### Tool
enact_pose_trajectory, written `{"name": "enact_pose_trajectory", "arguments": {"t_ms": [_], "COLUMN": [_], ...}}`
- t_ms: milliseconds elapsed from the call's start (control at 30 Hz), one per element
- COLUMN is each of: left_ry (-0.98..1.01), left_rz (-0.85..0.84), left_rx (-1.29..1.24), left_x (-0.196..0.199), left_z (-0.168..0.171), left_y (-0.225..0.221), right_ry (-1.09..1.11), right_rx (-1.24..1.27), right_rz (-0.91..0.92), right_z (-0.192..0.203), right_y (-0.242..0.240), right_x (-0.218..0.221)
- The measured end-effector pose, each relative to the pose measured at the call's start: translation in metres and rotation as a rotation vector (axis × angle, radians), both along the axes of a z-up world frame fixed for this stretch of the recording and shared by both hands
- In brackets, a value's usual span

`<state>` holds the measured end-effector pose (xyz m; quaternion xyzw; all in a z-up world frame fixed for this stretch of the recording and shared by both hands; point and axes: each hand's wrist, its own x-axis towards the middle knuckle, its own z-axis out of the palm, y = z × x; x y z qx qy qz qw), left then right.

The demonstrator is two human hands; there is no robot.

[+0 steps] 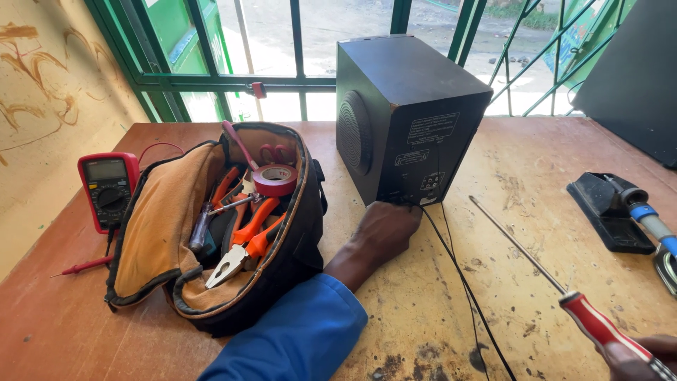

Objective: Disassembling a speaker by removing screws from the back panel with a screwdriver and then extracting the internal circuit board for inspection.

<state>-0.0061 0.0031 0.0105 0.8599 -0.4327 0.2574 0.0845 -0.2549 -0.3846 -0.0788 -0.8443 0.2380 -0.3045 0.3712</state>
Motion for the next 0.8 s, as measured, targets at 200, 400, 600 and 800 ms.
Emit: {"name": "enact_pose_trajectory", "arguments": {"t_ms": [200, 400, 600, 800], "left_ry": [0.215, 0.296, 0.361, 0.431], "left_rz": [0.045, -0.074, -0.291, -0.357], "left_rx": [-0.256, -0.519, -0.557, -0.428], "left_x": [-0.034, -0.060, -0.081, -0.100], "left_z": [0.038, 0.069, 0.065, 0.062], "left_y": [0.018, 0.007, -0.024, -0.038], "right_ry": [-0.275, 0.191, 0.466, 0.229], "right_rx": [0.066, 0.154, -0.038, 0.117], "right_rz": [-0.168, -0.121, -0.006, 0.072], "right_z": [0.102, 0.141, 0.134, 0.162], "right_y": [0.186, 0.220, 0.215, 0.230], "right_x": [0.011, 0.034, 0.051, 0.040]}}
